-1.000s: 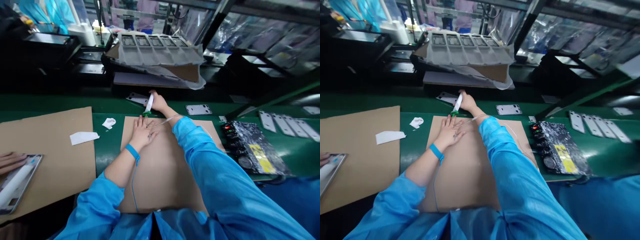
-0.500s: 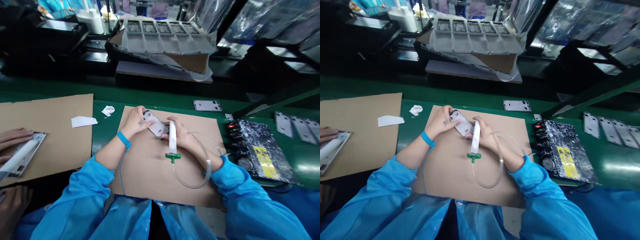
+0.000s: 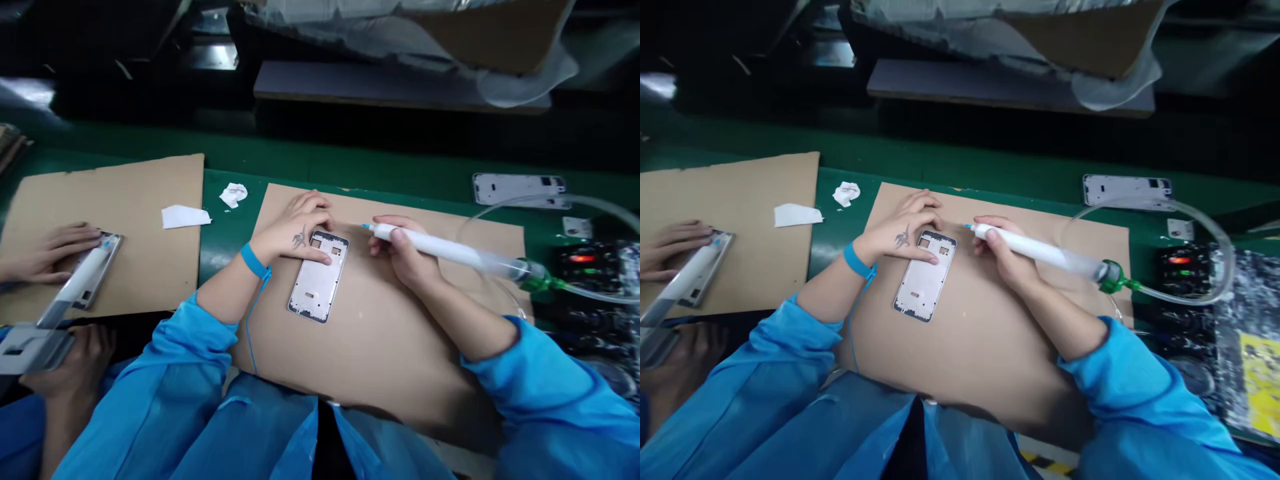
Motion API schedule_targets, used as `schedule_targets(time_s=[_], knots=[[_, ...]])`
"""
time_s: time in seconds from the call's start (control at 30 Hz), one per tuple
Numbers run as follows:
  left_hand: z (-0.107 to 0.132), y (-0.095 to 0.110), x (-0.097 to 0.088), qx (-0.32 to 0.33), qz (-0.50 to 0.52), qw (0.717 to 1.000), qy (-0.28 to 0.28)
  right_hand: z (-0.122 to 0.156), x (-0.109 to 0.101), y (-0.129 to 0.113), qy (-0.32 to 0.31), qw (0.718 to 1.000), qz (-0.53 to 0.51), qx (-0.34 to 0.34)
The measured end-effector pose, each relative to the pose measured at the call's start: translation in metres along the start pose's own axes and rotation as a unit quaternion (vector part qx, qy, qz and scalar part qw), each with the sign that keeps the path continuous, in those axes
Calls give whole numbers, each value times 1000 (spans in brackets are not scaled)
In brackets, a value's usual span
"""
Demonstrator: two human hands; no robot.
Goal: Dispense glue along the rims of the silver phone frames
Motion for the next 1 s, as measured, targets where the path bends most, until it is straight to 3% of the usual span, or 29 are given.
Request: schedule_targets(time_s=[0.2,0.3,0.6,1.0], knots=[[-7,18,20,22,-10,1000,15,15,12,-15,-61,995,79,-1],[-10,23,24,29,-16,999,9,15,16,-13,-49,990,129,-6],[-13,16,25,44,10,999,11,14,19,-16,-36,984,164,-51],[-14,17,23,47,42,998,5,14,21,-26,-51,976,212,-1]])
Point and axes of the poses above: each hand's wrist, its own z-axis away from the middle knuckle, its own x-axis out of the palm, y = z × x, the point moved 2 cm from there along -z, towards the middle knuckle, and after that the axes turned 7 degrees about -y, right-handed, at the moved point
